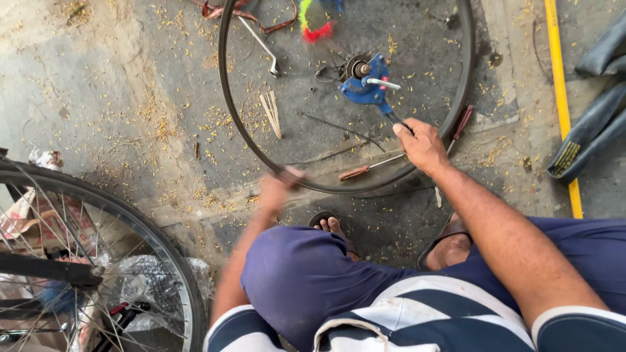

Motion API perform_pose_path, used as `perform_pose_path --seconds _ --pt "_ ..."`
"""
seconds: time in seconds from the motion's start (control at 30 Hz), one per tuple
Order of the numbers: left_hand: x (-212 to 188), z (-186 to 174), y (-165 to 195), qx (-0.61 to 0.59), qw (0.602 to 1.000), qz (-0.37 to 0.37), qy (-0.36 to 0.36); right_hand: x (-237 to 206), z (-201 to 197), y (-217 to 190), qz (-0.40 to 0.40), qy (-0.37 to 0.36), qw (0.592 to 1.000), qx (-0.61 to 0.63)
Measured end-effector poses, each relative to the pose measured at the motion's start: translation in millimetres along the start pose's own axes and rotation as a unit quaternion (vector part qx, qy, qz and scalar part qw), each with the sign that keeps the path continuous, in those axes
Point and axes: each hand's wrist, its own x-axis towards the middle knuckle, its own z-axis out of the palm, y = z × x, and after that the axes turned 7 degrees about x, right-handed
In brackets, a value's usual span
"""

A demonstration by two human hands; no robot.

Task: The person uses a blue cone wrench to loosen and remove the axle nut from a bicycle wheel hub. They then remove the hub and inspect a black rubber inner tube, holding it in both hands.

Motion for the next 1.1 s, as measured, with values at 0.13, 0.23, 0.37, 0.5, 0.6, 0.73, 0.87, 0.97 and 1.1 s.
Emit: perform_pose_path --seconds 0.13,0.23,0.37,0.5,0.6,0.73,0.87,0.97,1.1 --pt "82 -147 -7 -0.254 0.768 -0.240 0.536 2 -2 -7 -0.036 -0.024 0.997 -0.059" --pt "91 -166 0 -0.129 0.852 -0.009 0.507 -3 5 -11 -0.031 -0.001 0.999 -0.032" --pt "51 -77 24 0.172 0.930 0.088 0.312 -8 14 -10 -0.013 -0.018 1.000 0.003" --pt "15 20 31 0.321 0.941 0.112 0.005 -7 14 -9 -0.009 -0.017 1.000 -0.001" --pt "22 23 26 0.350 0.929 0.122 0.018 -5 10 -10 -0.009 -0.021 1.000 0.002" --pt "73 -95 3 0.816 0.565 -0.046 0.111 -5 6 -11 0.003 -0.020 1.000 -0.001" --pt "143 -180 25 0.519 0.785 -0.236 0.244 -7 9 -12 -0.061 -0.010 0.997 -0.045" --pt "150 -126 61 0.582 0.751 0.030 0.310 -10 13 -13 -0.051 -0.014 0.998 -0.039" --pt "86 -22 95 0.419 0.889 0.182 0.034 -11 16 -2 -0.038 -0.019 0.998 -0.035"
